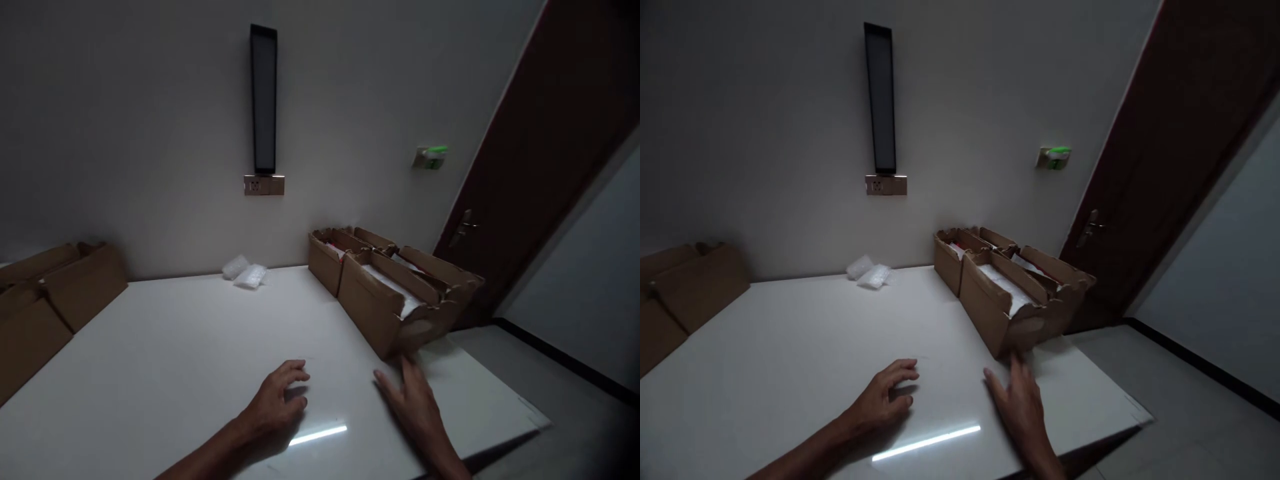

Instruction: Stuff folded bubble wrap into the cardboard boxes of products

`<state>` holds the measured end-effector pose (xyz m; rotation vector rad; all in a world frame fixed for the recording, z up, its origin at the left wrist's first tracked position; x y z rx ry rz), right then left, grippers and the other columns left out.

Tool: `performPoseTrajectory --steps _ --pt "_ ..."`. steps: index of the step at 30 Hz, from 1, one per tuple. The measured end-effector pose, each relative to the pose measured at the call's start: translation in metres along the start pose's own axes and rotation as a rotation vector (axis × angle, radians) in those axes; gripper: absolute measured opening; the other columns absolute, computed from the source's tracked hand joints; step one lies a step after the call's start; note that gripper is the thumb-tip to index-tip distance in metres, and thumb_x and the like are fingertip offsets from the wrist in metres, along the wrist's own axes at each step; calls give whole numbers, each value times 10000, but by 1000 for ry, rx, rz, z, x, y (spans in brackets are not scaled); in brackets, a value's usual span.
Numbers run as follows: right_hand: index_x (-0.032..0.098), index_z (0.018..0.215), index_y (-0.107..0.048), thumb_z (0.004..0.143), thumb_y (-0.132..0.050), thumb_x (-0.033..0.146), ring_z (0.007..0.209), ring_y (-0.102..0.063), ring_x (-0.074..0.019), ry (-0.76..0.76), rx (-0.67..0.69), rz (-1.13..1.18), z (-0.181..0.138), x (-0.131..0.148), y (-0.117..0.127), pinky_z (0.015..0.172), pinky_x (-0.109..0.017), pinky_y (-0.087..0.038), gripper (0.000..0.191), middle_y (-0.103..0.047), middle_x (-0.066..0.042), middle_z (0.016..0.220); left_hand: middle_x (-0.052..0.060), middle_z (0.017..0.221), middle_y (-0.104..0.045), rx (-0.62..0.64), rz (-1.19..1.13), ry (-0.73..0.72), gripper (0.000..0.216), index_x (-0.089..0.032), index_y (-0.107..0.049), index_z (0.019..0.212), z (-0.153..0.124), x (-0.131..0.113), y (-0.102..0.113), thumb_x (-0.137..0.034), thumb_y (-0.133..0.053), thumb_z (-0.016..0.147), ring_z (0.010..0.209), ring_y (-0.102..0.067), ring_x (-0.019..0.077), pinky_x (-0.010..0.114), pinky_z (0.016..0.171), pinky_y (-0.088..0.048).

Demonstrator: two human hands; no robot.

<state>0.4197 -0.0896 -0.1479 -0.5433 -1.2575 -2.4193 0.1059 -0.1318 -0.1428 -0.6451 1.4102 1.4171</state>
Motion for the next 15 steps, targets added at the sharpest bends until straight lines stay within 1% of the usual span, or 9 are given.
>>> performPoseTrajectory --steps 3,5,7,9,10,11,12,14,15 --pt "133 1231 -617 888 -438 546 1210 -580 -353 176 107 -105 -30 5 -15 995 -532 -466 566 -622 -195 1306 121 1425 -528 -27 -20 7 410 -195 -702 1103 -8 -6 -1 -114 -565 725 1308 -510 279 438 1102 -421" --pt "162 1234 -640 907 -428 525 1251 -560 -339 335 173 -136 -42 20 -26 1023 -530 -454 533 -605 -162 1358 113 1437 -517 -17 -2 -15 408 -198 -689 1122 -18 -11 3 -118 -547 749 1305 -514 254 407 1069 -454" --pt "176 1298 -623 923 -415 525 1297 -527 -332 480 244 -150 -46 42 -41 1043 -525 -449 553 -570 -137 1412 99 1451 -512 64 92 -94 396 -211 -681 1143 -31 -16 14 -149 -569 769 1338 -483 249 413 1086 -433" --pt "189 1359 -590 934 -399 532 1334 -493 -336 608 315 -147 -44 69 -60 1048 -528 -454 579 -525 -116 1460 83 1460 -514 155 227 -185 377 -228 -676 1163 -46 -16 33 -215 -613 791 1370 -449 254 433 1131 -374" --pt "196 1382 -574 937 -395 533 1350 -474 -342 669 347 -141 -42 84 -70 1049 -533 -455 586 -498 -107 1483 77 1464 -514 170 301 -215 370 -237 -671 1174 -53 -14 48 -259 -624 807 1377 -442 255 433 1140 -359" --pt "202 1405 -554 940 -395 532 1365 -455 -346 728 375 -131 -39 100 -81 1049 -536 -457 592 -470 -99 1504 79 1453 -527 147 387 -227 362 -237 -670 1173 -59 -11 66 -293 -629 817 1369 -454 255 423 1134 -366" --pt "208 1429 -527 943 -394 528 1381 -436 -344 784 402 -119 -36 116 -93 1052 -536 -458 597 -440 -92 1523 77 1423 -558 82 506 -211 348 -239 -676 1154 -64 -7 90 -310 -635 816 1347 -482 247 402 1117 -388" --pt "227 1468 -474 952 -390 519 1402 -409 -328 875 451 -97 -31 150 -116 1061 -529 -455 599 -390 -75 1551 74 1356 -615 -151 803 -94 328 -242 -685 1111 -74 0 152 -291 -652 788 1306 -523 235 376 1092 -414" --pt "240 1476 -460 956 -385 517 1406 -404 -317 908 473 -88 -28 167 -128 1068 -527 -450 594 -377 -67 1556 66 1327 -638 -309 971 8 330 -251 -685 1099 -80 1 190 -260 -653 771 1289 -539 227 374 1098 -407"
Point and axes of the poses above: each hand's wrist, its own z-axis towards the middle knuckle, its own y-axis out of the back of the hand, x = y × z, the point moved 3 cm from there along z, towards the middle knuckle
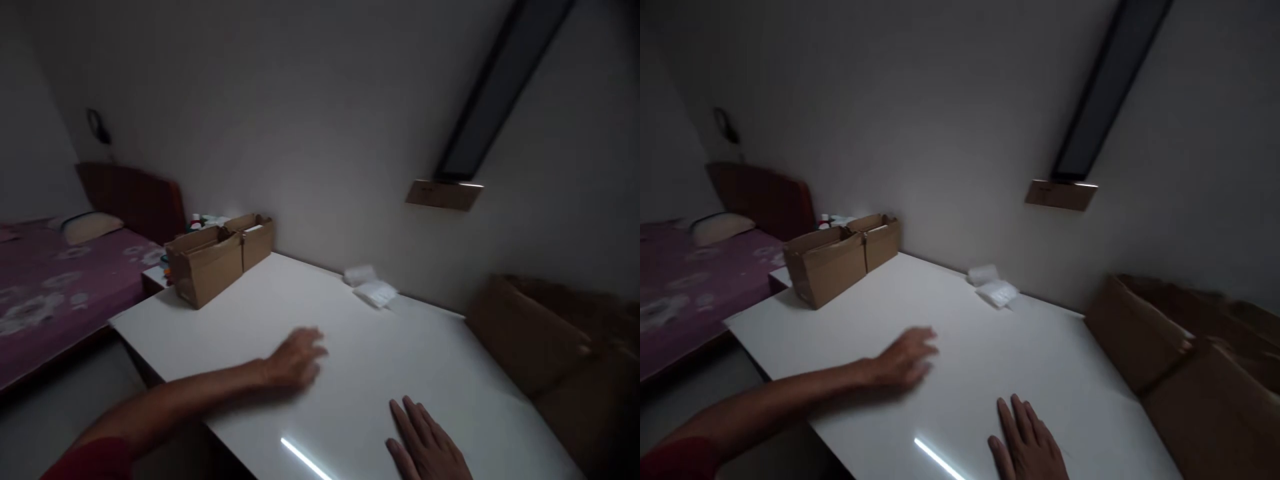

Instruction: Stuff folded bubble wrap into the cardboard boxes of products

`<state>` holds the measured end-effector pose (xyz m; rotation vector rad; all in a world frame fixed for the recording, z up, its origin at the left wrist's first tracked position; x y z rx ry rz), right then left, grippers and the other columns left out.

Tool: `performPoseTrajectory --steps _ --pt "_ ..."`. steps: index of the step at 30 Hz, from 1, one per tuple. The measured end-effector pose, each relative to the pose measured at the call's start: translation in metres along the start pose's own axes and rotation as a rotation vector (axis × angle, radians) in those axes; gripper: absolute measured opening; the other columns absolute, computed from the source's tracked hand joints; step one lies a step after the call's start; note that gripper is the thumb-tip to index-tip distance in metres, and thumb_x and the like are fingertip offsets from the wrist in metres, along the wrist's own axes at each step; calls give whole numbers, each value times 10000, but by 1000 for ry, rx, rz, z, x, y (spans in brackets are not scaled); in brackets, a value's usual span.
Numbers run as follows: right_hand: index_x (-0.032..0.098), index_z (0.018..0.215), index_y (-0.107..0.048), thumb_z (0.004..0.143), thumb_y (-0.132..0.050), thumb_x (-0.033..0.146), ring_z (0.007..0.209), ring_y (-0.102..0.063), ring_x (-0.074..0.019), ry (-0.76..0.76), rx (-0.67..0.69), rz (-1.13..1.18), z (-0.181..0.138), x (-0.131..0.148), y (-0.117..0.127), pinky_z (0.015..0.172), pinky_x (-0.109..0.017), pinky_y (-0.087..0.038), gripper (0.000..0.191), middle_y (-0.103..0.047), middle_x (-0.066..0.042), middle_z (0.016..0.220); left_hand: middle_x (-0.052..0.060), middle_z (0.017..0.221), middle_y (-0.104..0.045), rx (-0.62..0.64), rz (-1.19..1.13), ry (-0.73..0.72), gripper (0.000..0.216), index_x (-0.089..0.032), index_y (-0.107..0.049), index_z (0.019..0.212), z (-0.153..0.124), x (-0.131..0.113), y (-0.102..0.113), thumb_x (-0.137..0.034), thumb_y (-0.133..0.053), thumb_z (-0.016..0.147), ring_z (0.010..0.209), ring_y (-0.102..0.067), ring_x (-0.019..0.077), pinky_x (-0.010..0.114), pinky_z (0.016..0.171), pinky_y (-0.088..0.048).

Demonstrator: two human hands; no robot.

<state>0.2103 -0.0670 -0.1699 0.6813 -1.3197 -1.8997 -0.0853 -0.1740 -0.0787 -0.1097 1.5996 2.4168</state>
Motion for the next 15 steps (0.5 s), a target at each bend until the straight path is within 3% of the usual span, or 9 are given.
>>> performPoseTrajectory --steps 5,8,11,15 --pt "269 1463 -474 955 -386 532 1423 -376 -305 35 89 41 61 23 -18 1108 -540 -398 578 -377 -54 1554 245 1499 -417 -323 332 535 547 -94 -469 1381 9 143 123 -124 -480 835 1457 -287 353 587 1186 -112" --pt "285 1447 -496 946 -413 527 1416 -389 -312 -6 102 69 70 27 -16 1107 -545 -388 563 -403 -51 1543 314 1295 -578 -347 393 741 548 -13 -452 1356 -4 191 169 -84 -444 813 1333 -449 409 648 1108 -174" --pt "281 1434 -517 944 -427 523 1411 -397 -313 -28 110 111 69 32 -5 1105 -539 -386 554 -438 -60 1525 269 1062 -696 -272 381 811 439 -32 -559 1223 -20 204 181 -89 -438 804 1118 -621 375 559 1019 -339" --pt "254 1401 -558 952 -427 489 1394 -426 -307 -53 113 154 67 40 11 1103 -527 -383 524 -484 -86 1495 163 1095 -724 -199 361 745 415 -139 -607 1192 -35 181 177 -140 -447 808 1073 -646 305 422 966 -416"
Point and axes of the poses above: each hand's wrist, its own z-axis towards the middle knuckle, its own y-axis out of the back of the hand, x = y × z, the point moved 3 cm from there along z, towards the middle knuckle
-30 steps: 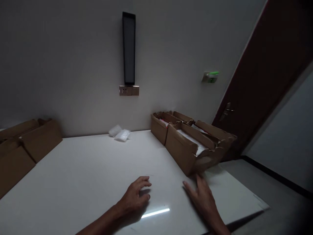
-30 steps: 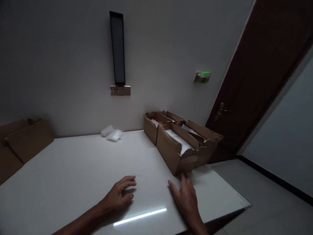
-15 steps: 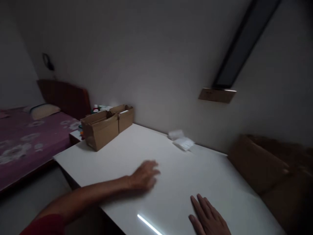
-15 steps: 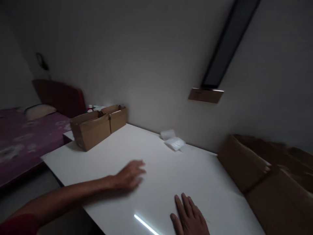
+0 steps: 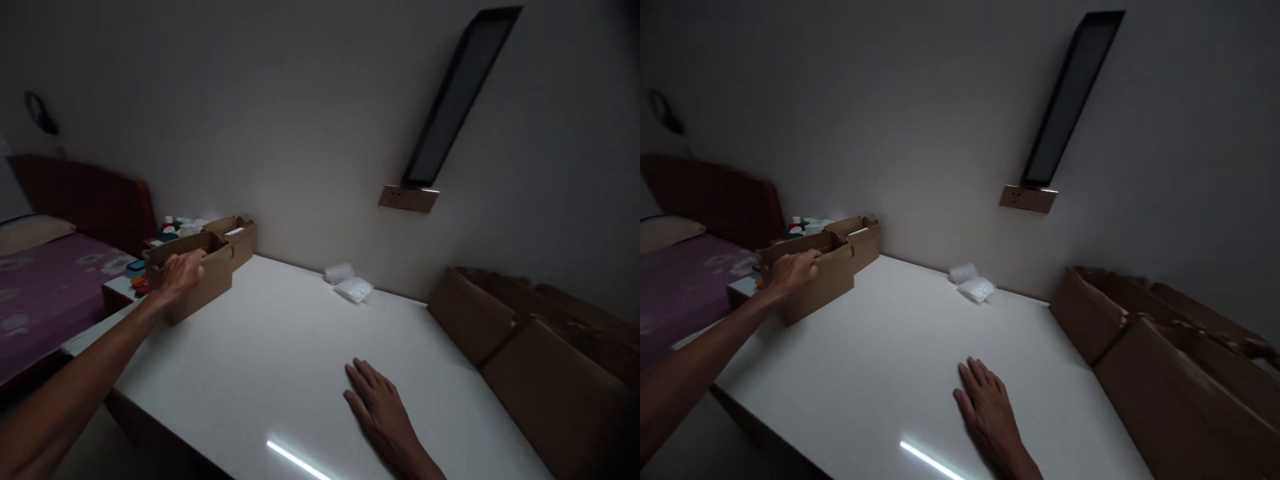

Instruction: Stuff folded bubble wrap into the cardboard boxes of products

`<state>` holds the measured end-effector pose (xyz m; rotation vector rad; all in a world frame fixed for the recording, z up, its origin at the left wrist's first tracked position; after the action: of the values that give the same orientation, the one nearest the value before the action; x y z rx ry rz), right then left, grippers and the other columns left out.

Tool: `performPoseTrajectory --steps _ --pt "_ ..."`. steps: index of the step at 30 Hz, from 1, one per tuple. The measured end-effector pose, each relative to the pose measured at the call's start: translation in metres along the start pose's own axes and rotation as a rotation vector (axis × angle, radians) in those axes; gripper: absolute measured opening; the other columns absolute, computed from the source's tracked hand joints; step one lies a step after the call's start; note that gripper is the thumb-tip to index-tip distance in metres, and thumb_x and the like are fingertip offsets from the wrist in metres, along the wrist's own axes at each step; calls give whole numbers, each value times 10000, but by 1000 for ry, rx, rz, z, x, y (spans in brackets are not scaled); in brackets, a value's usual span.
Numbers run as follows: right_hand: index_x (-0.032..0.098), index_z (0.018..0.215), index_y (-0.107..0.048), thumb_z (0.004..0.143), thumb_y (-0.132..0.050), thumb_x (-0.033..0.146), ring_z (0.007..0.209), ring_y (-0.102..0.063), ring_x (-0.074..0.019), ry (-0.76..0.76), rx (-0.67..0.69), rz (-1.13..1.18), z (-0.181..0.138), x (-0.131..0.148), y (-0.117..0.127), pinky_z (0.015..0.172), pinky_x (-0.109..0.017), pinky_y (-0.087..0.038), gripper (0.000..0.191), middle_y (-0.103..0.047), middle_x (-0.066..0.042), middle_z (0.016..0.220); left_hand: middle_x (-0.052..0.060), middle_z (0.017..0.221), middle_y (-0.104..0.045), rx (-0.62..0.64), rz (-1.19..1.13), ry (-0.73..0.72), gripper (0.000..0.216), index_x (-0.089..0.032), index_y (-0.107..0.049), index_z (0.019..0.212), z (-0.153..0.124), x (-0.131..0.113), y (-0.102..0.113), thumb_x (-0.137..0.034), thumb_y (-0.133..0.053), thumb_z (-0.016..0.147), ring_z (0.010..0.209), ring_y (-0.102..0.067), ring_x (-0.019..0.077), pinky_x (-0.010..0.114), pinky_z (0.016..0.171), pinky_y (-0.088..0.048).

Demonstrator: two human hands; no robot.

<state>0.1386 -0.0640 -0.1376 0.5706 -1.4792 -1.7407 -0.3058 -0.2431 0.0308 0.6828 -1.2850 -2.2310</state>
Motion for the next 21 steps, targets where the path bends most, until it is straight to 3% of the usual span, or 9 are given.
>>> performPoseTrajectory --steps 5,9,11,13,15,17,19,21 --pt "201 1336 -614 949 -445 435 1351 -477 -310 3 -55 42 -2 3 5 1075 -528 -406 483 -546 -130 1438 43 1142 -730 74 -87 -190 420 -246 -648 1181 -52 -46 14 -185 -462 810 1048 -656 239 320 908 -470" --pt "177 1293 -641 899 -518 474 1297 -525 -324 -6 -115 120 -7 0 5 1060 -531 -425 508 -576 -155 1400 68 1120 -725 135 -279 -559 430 -216 -679 1147 -107 -107 27 -116 -461 791 1041 -650 241 365 924 -488" --pt "180 1316 -623 870 -542 519 1276 -540 -318 -24 -118 202 -14 -2 5 1059 -513 -435 566 -584 -146 1391 77 1056 -725 72 -375 -744 431 -208 -676 1141 -135 -127 35 -66 -435 814 1015 -651 236 390 921 -496" --pt "186 1355 -589 857 -538 557 1262 -547 -312 -56 -107 291 -23 -4 7 1051 -493 -451 624 -589 -134 1386 69 1098 -703 -121 -494 -850 443 -234 -634 1204 -159 -130 41 -46 -454 846 1092 -627 236 419 983 -480" --pt "195 1388 -557 851 -531 579 1252 -549 -314 -88 -89 358 -32 -3 9 1038 -483 -463 661 -594 -126 1379 61 1225 -647 -359 -614 -792 519 -289 -542 1314 -176 -116 38 -64 -544 847 1205 -573 246 447 1052 -451" --pt "204 1404 -541 834 -545 599 1241 -548 -330 -92 -65 402 -39 3 12 1023 -493 -471 693 -603 -127 1364 75 1327 -578 -439 -704 -583 629 -316 -446 1397 -185 -96 18 -136 -637 825 1259 -537 270 468 1073 -449" --pt "215 1413 -531 825 -560 591 1231 -547 -342 -76 -50 436 -40 12 15 1007 -507 -474 698 -608 -128 1353 113 1395 -529 -285 -778 -330 689 -274 -403 1427 -186 -81 -19 -264 -686 799 1283 -522 310 501 1077 -451" --pt "237 1415 -526 831 -568 552 1225 -548 -338 -58 -54 464 -37 22 19 998 -505 -475 665 -604 -115 1360 150 1403 -534 -10 -880 -135 765 -213 -410 1417 -183 -77 -64 -380 -718 737 1271 -537 350 525 1061 -466"
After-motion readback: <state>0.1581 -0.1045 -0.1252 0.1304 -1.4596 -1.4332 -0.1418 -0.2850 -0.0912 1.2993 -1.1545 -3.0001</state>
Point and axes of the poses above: each hand's wrist, its own z-axis towards the middle knuckle, its own y-axis out of the back of the hand, x = y × z, the point moved 3 cm from there along z, towards the middle knuckle
